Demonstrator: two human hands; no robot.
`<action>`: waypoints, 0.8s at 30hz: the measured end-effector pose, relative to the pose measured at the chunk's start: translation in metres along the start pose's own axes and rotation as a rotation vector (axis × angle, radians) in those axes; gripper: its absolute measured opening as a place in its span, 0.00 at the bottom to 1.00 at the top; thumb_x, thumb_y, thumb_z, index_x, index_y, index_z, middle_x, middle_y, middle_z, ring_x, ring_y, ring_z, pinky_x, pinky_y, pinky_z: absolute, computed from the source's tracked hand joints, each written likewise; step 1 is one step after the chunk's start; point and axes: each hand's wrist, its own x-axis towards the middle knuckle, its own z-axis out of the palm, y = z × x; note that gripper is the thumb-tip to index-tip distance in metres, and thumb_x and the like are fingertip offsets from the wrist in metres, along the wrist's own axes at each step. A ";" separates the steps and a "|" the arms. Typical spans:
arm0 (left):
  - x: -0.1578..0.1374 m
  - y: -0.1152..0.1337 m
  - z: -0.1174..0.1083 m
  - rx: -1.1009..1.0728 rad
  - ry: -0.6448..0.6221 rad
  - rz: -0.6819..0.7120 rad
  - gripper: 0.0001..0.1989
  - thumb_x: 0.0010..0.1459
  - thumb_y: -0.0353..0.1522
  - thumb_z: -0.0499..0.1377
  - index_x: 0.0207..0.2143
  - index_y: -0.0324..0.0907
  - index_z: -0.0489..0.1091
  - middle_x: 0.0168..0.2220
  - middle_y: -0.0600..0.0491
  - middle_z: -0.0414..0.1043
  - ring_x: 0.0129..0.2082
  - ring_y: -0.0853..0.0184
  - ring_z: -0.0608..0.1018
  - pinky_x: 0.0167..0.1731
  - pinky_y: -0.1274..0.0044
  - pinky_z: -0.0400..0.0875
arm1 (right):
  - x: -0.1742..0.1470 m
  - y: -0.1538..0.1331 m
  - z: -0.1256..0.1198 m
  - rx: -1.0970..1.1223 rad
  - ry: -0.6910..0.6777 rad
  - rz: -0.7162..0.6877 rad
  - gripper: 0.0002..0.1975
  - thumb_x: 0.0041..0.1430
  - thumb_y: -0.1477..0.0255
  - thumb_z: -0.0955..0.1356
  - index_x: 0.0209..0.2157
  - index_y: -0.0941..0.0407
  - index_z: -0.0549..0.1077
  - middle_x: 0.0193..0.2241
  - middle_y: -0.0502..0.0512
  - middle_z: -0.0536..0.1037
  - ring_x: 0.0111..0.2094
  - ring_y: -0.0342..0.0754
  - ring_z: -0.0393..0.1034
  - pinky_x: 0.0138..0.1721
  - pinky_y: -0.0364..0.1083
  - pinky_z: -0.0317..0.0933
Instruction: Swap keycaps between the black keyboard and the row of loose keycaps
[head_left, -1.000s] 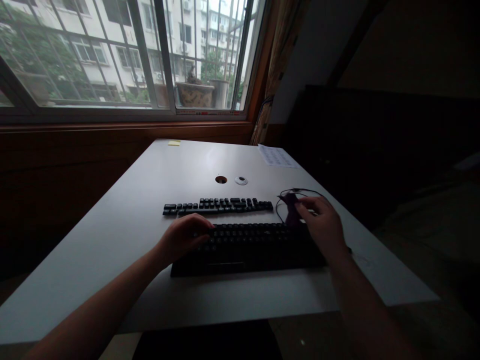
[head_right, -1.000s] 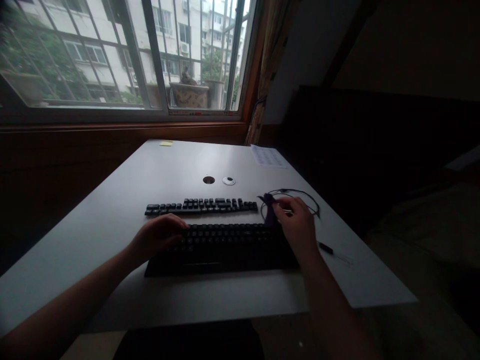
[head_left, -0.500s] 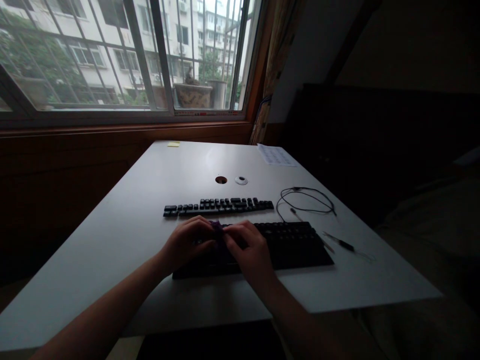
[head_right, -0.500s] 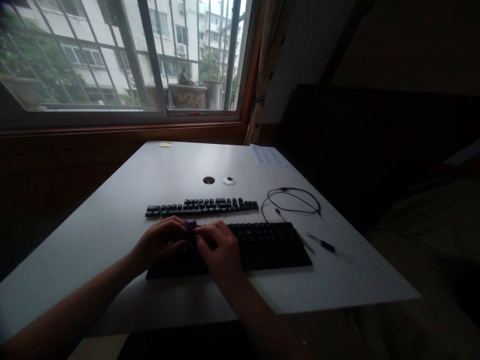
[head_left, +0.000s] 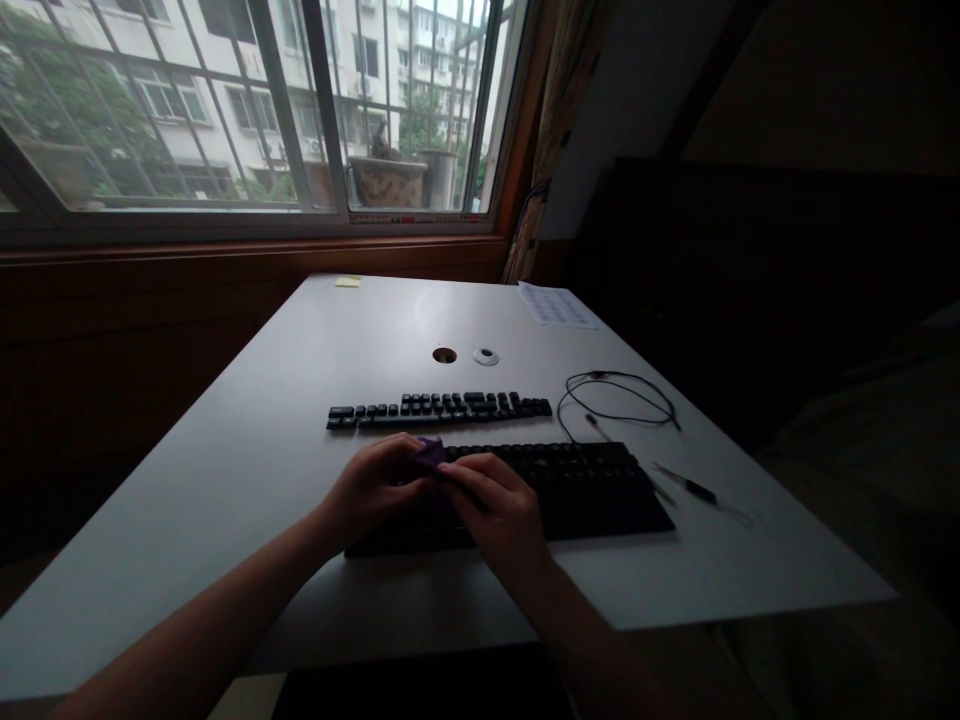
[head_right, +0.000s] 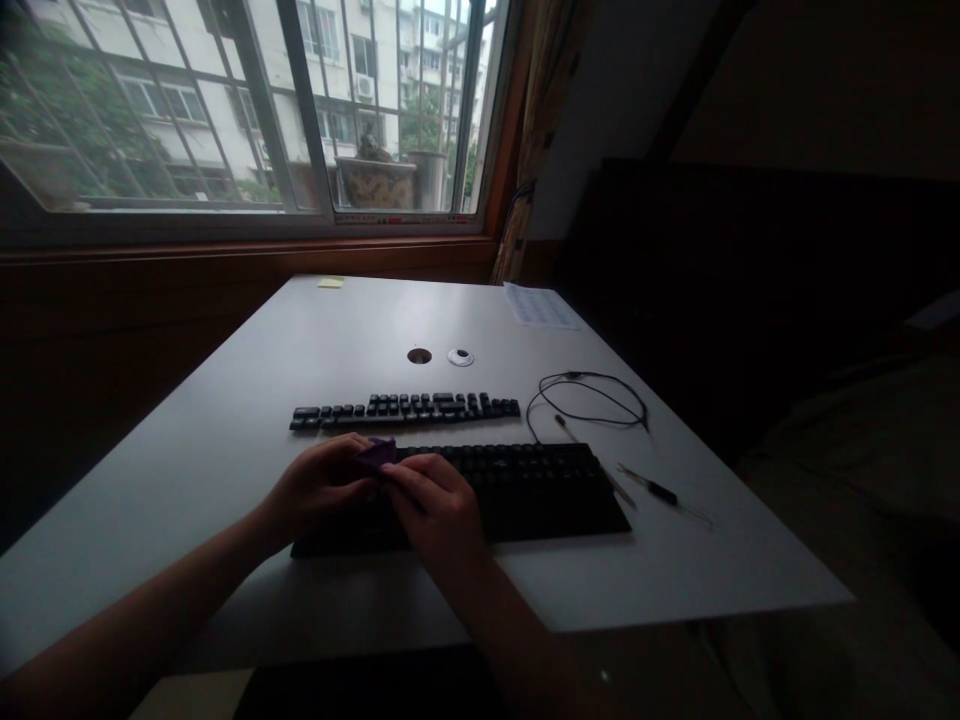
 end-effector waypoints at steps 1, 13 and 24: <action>0.000 0.000 0.000 0.001 0.005 -0.004 0.09 0.57 0.34 0.67 0.37 0.39 0.74 0.37 0.50 0.76 0.36 0.66 0.79 0.39 0.75 0.76 | 0.000 -0.001 0.000 -0.006 0.005 -0.002 0.12 0.65 0.76 0.70 0.47 0.47 0.80 0.37 0.52 0.80 0.39 0.47 0.77 0.42 0.47 0.75; 0.001 0.002 -0.004 -0.057 -0.002 -0.016 0.08 0.56 0.31 0.68 0.38 0.38 0.76 0.39 0.48 0.79 0.39 0.64 0.81 0.42 0.73 0.78 | -0.002 0.004 -0.007 0.069 -0.064 0.099 0.08 0.64 0.76 0.70 0.39 0.49 0.81 0.34 0.51 0.79 0.37 0.46 0.76 0.41 0.45 0.72; 0.000 0.004 -0.005 -0.043 0.023 0.023 0.08 0.57 0.31 0.69 0.39 0.38 0.77 0.41 0.47 0.79 0.41 0.64 0.82 0.44 0.74 0.80 | -0.003 0.008 -0.007 0.179 0.073 0.391 0.07 0.65 0.69 0.71 0.43 0.48 0.80 0.38 0.51 0.78 0.41 0.48 0.75 0.44 0.47 0.69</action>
